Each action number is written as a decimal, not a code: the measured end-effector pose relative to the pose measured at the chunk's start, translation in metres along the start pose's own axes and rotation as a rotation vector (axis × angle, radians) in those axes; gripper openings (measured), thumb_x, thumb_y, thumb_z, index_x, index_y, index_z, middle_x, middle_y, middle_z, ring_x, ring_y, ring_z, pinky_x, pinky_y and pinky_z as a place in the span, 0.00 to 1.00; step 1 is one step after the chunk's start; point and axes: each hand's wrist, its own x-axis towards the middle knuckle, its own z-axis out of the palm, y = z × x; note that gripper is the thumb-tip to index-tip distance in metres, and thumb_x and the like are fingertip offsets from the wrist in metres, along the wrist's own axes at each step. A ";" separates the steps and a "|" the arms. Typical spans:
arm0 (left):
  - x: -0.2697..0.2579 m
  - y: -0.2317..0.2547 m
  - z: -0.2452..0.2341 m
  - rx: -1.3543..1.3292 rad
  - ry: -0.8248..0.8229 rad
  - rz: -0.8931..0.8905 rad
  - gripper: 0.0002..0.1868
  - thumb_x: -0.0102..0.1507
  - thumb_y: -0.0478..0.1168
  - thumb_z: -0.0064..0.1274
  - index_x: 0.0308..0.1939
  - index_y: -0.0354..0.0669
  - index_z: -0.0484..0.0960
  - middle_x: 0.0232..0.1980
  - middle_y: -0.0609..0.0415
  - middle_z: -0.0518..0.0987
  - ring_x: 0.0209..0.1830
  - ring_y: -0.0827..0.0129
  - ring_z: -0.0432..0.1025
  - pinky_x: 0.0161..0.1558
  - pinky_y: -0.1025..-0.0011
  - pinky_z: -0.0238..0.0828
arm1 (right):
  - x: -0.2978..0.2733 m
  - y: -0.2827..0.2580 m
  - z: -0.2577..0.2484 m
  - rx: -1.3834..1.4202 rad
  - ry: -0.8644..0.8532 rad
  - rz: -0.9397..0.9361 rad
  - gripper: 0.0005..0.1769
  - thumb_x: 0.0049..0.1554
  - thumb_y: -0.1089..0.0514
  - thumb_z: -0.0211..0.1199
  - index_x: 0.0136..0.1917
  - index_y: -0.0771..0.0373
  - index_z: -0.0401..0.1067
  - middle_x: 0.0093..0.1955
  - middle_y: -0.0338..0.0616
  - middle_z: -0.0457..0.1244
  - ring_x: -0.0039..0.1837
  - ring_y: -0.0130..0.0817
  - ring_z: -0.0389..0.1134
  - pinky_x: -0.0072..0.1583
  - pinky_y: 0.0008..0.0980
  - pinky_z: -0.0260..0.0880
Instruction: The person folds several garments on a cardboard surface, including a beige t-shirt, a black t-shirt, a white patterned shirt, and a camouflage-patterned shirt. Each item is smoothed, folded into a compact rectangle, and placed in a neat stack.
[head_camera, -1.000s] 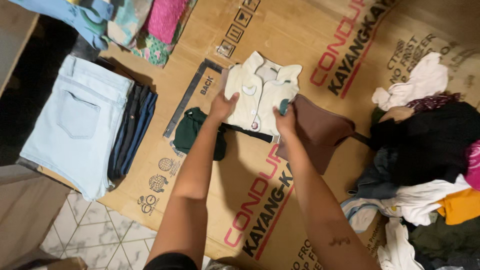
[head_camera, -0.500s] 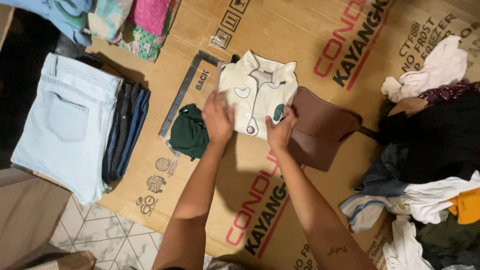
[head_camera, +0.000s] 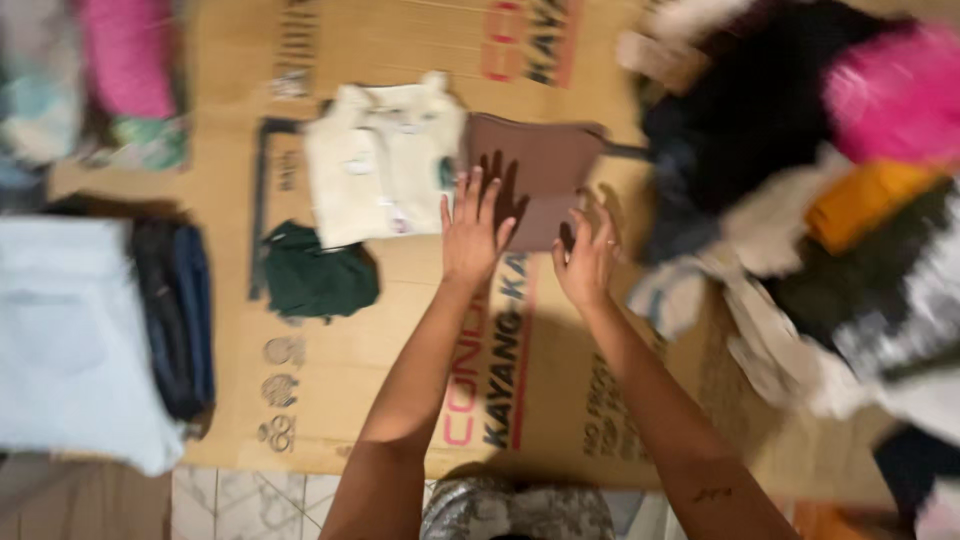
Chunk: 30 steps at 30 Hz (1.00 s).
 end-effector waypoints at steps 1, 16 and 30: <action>-0.002 0.027 0.011 -0.020 -0.022 0.050 0.38 0.67 0.57 0.50 0.78 0.47 0.62 0.84 0.47 0.50 0.84 0.50 0.42 0.77 0.40 0.39 | -0.010 0.019 -0.014 -0.065 0.031 0.026 0.35 0.55 0.54 0.70 0.73 0.57 0.62 0.75 0.63 0.50 0.76 0.62 0.52 0.72 0.61 0.51; -0.046 0.379 0.156 -0.098 -0.342 0.642 0.21 0.63 0.48 0.54 0.59 0.47 0.78 0.74 0.45 0.63 0.78 0.49 0.51 0.74 0.42 0.47 | -0.174 0.285 -0.205 -0.371 0.216 0.573 0.37 0.59 0.54 0.69 0.77 0.58 0.59 0.79 0.62 0.43 0.79 0.61 0.44 0.71 0.62 0.49; -0.039 0.440 0.297 -1.263 -0.618 -0.270 0.12 0.69 0.38 0.50 0.54 0.43 0.83 0.46 0.54 0.84 0.38 0.73 0.74 0.37 0.72 0.66 | -0.155 0.397 -0.206 0.032 0.457 0.618 0.03 0.56 0.58 0.62 0.43 0.53 0.77 0.40 0.48 0.70 0.45 0.54 0.70 0.46 0.52 0.68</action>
